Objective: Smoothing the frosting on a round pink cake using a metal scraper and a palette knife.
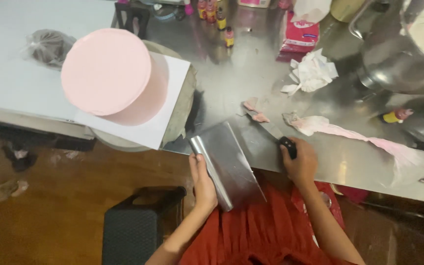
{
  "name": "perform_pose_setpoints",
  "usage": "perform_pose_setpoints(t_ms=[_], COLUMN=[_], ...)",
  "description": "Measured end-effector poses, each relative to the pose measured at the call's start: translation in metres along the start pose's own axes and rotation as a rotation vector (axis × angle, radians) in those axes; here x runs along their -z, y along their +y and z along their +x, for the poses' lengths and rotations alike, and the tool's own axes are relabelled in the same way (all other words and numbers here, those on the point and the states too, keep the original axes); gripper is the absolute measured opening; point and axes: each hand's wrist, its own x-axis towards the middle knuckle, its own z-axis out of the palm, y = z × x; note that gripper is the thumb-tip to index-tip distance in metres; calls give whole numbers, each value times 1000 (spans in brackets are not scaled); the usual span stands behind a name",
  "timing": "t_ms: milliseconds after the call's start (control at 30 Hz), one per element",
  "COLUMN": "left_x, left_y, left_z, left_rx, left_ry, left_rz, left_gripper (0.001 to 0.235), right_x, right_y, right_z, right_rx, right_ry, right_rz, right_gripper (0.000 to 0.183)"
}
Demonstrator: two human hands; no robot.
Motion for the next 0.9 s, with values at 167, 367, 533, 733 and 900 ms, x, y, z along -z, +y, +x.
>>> perform_pose_setpoints(t_ms=[167, 367, 533, 733, 900], left_x=[-8, -59, -89, -55, 37], left_y=[-21, -4, 3, 10, 30], left_z=[-2, -14, -36, -22, 33], left_rx=[102, 136, -424, -654, -1143], left_ry=[-105, -186, -190, -623, -294], left_rz=[-155, -202, 135, 377, 716], left_gripper=[43, 52, 65, 50, 10], right_x=[7, -27, -22, 11, 35], right_y=[-10, 14, -26, -44, -57], right_z=[4, -38, -34, 23, 46], right_rx=[200, 226, -2, -511, -512], right_ry=[35, -136, -437, -411, -610], right_rz=[-218, 261, 1351, 1670, 2366], right_gripper=[34, 51, 84, 63, 40])
